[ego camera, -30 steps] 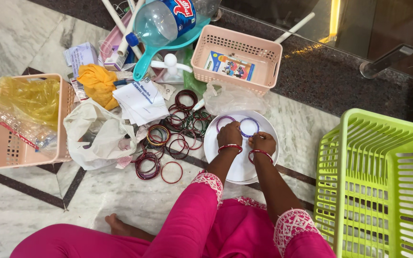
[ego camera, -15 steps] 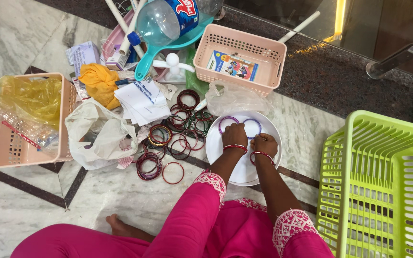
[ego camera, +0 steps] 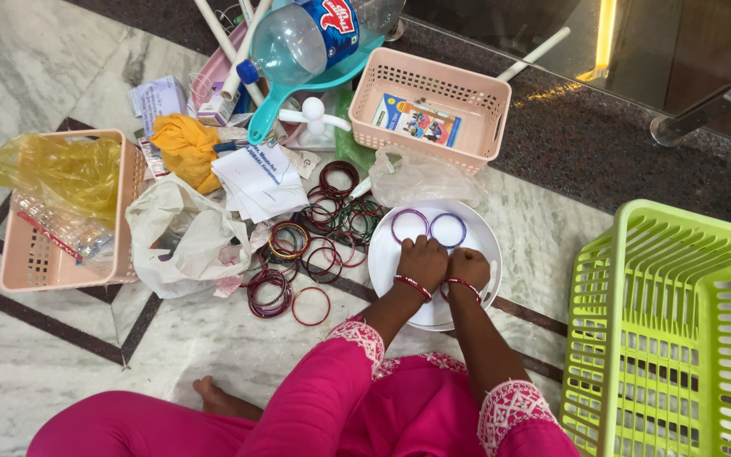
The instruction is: The person sits on the floor and sorts a pile of bangles by color, picking them up and placing them into a white bowl. The person handles the bangles by hand, organizing them into groups within the bowl.
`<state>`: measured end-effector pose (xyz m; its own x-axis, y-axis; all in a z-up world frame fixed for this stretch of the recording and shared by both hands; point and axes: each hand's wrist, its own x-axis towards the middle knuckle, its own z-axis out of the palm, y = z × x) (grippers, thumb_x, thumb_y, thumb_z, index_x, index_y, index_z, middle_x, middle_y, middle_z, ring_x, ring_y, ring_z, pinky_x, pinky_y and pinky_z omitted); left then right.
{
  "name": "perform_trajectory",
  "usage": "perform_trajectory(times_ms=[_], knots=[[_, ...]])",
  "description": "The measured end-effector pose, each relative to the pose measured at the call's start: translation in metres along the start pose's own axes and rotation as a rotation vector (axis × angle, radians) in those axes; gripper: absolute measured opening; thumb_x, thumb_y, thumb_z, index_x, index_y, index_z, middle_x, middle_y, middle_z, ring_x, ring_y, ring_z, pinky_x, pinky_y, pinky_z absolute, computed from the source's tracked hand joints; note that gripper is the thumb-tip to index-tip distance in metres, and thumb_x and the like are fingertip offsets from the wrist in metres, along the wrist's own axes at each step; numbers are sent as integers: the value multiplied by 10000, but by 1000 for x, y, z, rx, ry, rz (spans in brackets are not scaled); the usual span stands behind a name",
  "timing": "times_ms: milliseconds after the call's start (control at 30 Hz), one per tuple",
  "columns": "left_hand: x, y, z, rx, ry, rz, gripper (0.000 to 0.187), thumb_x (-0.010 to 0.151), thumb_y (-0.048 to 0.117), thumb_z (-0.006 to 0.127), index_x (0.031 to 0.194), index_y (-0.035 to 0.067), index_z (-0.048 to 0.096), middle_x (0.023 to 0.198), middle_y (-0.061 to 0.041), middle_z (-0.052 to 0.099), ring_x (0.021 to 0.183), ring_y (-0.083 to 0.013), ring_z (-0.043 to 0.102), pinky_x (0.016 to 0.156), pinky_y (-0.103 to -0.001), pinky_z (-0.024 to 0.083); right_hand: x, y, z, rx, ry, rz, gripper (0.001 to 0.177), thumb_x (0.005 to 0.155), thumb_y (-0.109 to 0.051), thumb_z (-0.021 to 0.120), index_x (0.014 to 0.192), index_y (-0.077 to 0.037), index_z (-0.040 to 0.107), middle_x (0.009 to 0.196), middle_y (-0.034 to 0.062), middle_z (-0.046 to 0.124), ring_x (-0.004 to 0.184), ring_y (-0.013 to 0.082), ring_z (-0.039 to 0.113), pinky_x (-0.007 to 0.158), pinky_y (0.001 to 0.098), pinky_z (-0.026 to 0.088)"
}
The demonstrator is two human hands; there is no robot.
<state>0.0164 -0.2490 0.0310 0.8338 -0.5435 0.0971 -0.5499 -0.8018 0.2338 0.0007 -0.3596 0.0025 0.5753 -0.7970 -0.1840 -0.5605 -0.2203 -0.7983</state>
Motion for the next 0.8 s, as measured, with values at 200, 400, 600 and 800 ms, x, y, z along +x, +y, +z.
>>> perform_trajectory(times_ms=[200,400,600,800], knots=[[-10,-1,14,29,65,-6,200,911,178,592,1017,99,742,1077,-58,664,1038,-241,606,894,-477,450,-6,4,-1,-69,-45,-3,253,882,-260,654,919,-67,813,762,108,762,688,249,726,703,369,565],[-8,-3,26,19,101,6,215,903,174,592,1042,89,733,1068,-61,643,1028,-244,605,852,-445,459,-2,13,6,-90,-13,-34,255,882,-255,652,958,-71,810,800,115,774,722,260,738,735,373,570],[-21,-10,15,132,68,87,226,963,168,572,1057,57,745,1151,-95,637,1148,-285,547,923,-459,422,-10,13,8,-149,31,-164,250,893,-270,668,935,-52,783,846,139,769,767,313,738,746,418,575],[-31,-19,25,261,67,122,381,930,197,543,1204,7,727,1494,-156,533,1344,-349,438,1027,-519,368,-30,-4,-2,-211,-81,-293,241,887,-276,708,961,-68,807,877,169,766,800,348,743,762,435,578]])
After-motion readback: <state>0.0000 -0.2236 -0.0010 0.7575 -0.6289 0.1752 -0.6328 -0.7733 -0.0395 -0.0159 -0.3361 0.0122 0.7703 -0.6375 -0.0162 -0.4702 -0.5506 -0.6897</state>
